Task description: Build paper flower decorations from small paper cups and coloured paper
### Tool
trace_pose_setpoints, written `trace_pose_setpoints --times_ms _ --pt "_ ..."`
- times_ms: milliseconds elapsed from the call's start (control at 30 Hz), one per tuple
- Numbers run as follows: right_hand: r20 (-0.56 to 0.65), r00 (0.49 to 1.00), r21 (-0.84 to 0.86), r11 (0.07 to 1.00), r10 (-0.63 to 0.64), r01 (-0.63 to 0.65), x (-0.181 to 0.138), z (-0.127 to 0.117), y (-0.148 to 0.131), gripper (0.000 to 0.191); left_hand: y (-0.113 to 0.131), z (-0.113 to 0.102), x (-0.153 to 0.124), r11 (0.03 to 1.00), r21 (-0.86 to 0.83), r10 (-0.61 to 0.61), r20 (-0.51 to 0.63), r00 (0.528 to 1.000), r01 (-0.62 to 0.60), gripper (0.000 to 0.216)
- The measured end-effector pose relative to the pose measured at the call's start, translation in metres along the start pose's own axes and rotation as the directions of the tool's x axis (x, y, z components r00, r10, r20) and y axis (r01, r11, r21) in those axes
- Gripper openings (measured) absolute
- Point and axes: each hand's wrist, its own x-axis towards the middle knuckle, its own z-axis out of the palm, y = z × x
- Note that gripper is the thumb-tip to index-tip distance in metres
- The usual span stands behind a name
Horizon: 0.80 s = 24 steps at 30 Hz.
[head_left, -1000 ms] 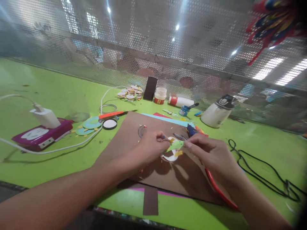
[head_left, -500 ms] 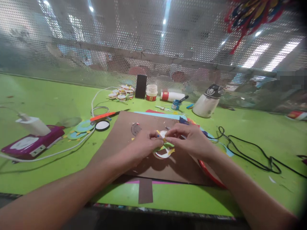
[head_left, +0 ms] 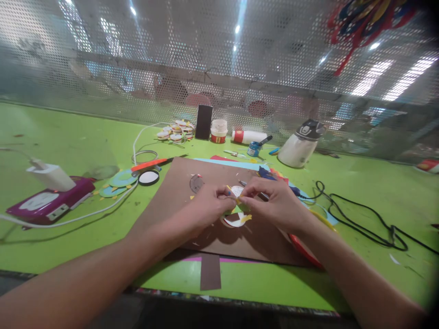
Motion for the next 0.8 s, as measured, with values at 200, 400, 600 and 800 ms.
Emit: trace_pose_setpoints --times_ms 200,400,600,800 --pt "-0.010 1.000 -0.009 1.000 -0.026 0.026 -0.001 0.001 0.001 0.011 0.002 0.000 -0.001 1.000 0.001 -0.004 -0.006 1.000 0.004 0.007" --pt "-0.006 1.000 -0.007 1.000 -0.012 0.012 -0.001 0.002 0.000 0.013 0.003 0.000 -0.002 0.999 -0.040 -0.014 -0.008 1.000 0.014 0.006" --pt "-0.013 1.000 -0.015 1.000 -0.009 0.008 -0.002 0.002 0.001 0.013 0.000 0.000 0.000 0.999 -0.037 -0.002 0.002 1.000 0.002 0.004" --pt "-0.008 1.000 -0.017 1.000 -0.008 0.008 0.000 0.003 -0.001 0.013 -0.015 -0.003 0.008 0.998 -0.054 0.032 0.025 0.999 -0.030 0.010"
